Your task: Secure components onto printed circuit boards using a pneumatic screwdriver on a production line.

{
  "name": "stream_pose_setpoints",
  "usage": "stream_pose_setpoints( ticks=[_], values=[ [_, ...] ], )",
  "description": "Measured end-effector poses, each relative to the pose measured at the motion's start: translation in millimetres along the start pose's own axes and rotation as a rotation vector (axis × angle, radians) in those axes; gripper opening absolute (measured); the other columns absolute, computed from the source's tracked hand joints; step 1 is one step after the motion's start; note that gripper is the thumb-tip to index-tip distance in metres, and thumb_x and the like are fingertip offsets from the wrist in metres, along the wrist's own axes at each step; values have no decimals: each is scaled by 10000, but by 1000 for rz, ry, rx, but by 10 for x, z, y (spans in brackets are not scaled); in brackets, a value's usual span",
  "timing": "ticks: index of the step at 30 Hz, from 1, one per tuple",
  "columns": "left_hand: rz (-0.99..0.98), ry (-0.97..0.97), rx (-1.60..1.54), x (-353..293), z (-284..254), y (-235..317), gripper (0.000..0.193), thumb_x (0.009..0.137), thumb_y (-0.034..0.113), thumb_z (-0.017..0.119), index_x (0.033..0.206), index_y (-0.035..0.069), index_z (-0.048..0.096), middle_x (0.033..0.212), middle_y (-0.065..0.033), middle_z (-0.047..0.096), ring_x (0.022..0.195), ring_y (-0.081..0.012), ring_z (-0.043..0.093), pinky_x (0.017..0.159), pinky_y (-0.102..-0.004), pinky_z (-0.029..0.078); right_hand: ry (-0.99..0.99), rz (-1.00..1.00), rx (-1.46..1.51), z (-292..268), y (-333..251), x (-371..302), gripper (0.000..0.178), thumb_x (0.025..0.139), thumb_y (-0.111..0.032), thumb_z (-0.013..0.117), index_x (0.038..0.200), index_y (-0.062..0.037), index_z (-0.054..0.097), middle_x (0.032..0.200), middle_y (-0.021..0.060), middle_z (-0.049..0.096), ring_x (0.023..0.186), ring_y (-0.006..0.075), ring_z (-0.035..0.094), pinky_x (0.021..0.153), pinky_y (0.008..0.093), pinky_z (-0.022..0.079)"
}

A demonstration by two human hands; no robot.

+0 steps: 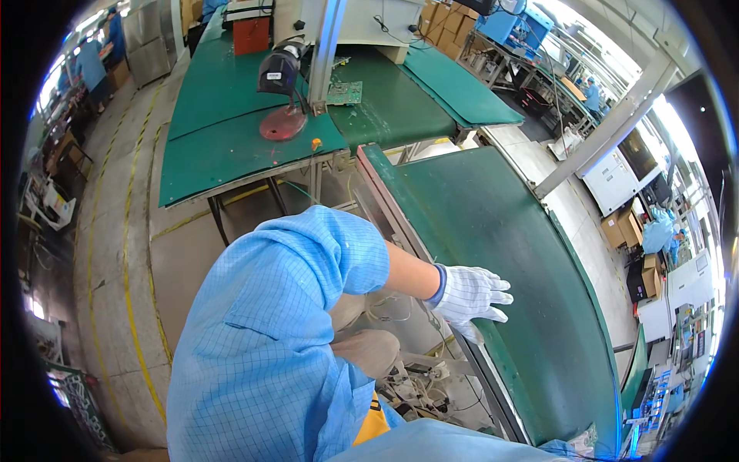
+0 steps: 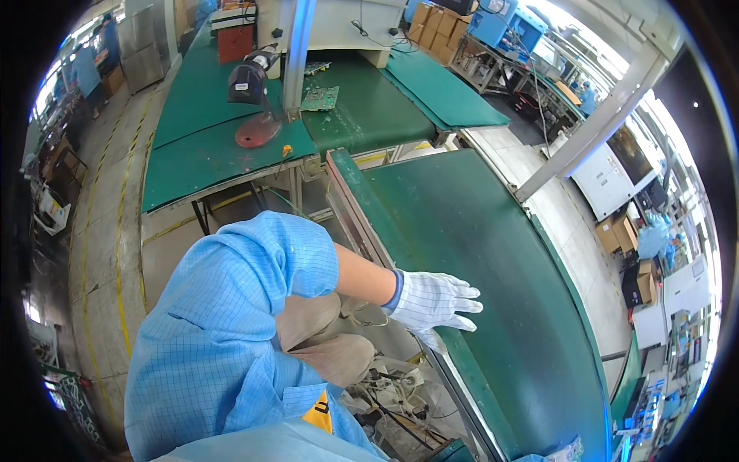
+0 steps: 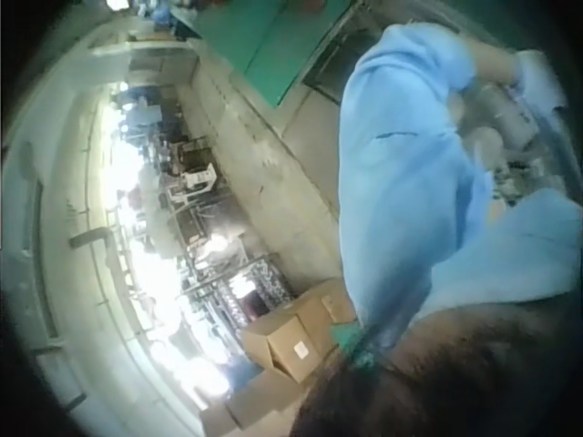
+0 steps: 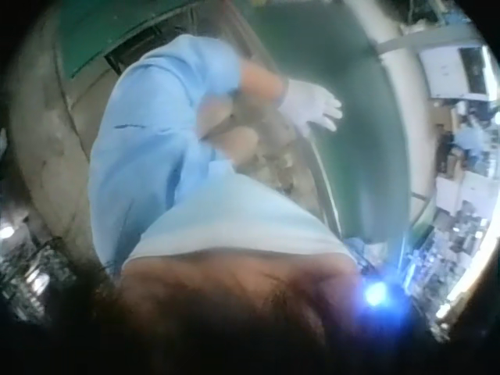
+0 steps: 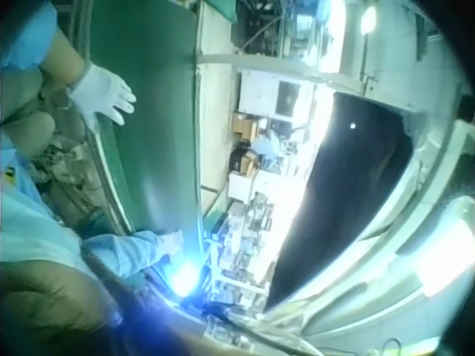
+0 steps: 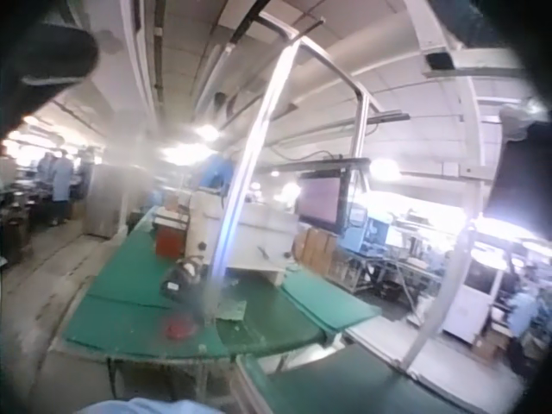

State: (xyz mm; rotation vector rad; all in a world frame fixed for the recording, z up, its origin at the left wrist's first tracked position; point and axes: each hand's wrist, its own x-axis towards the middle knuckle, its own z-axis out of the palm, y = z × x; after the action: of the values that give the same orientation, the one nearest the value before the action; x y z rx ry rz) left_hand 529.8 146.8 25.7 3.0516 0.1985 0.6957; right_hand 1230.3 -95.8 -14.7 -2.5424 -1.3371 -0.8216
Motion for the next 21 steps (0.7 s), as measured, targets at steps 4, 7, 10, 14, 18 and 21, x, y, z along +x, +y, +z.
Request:
stream_pose_setpoints(
  ticks=[4, 7, 10, 14, 18, 21],
  values=[
    [-31, -1, 5, -18, -54, -70, 679, 822, 589, 561, 1303, 111, 537, 1371, -188, 456, 1280, -353, 415, 1049, -425, 364, 14, -15, -62, -74, 176, -264, 457, 976, -250, 350, 1363, -39, 471, 1413, 156, 455, 1312, 292, 416, 1119, 364, 297],
    [-36, -9, 7, -29, 5, -151, 689, 818, 598, 561, 1299, 104, 536, 1358, -187, 466, 1277, -350, 416, 1057, -424, 356, -105, 271, 222, 23, 71, -272, 466, 995, -152, 211, 1374, -45, 461, 1431, 117, 438, 1340, 264, 376, 1138, 332, 259],
    [-33, -6, -17, -40, -32, -202, 683, 823, 597, 553, 1292, 100, 539, 1353, -185, 472, 1279, -347, 418, 1068, -427, 345, -37, 174, 129, 283, 137, -260, 476, 980, -254, 317, 1375, -20, 444, 1425, 135, 440, 1324, 284, 397, 1115, 361, 305],
    [-63, -30, 4, -21, -55, -271, 687, 834, 600, 541, 1307, 102, 528, 1365, -187, 466, 1291, -357, 412, 1084, -433, 327, -242, 375, 400, -385, -1249, -288, 444, 986, -243, 348, 1361, -35, 464, 1420, 136, 447, 1329, 254, 391, 1124, 331, 271],
    [-65, -59, 6, -61, -66, -349, 714, 848, 596, 526, 1363, 104, 477, 1422, -207, 397, 1333, -373, 353, 1110, -440, 288, -290, 148, 262, -818, -2315, -275, 415, 977, -243, 386, 1341, -75, 494, 1413, 142, 452, 1309, 288, 418, 1099, 360, 319],
    [-154, -131, -19, -82, -78, -375, 792, 819, 623, 546, 1405, 105, 416, 1428, -229, 380, 1327, -394, 357, 1099, -438, 311, -350, 254, 533, -1471, -3367, -404, 400, 984, -269, 407, 1311, -71, 526, 1393, 136, 476, 1292, 294, 437, 1092, 349, 326]
  ],
)
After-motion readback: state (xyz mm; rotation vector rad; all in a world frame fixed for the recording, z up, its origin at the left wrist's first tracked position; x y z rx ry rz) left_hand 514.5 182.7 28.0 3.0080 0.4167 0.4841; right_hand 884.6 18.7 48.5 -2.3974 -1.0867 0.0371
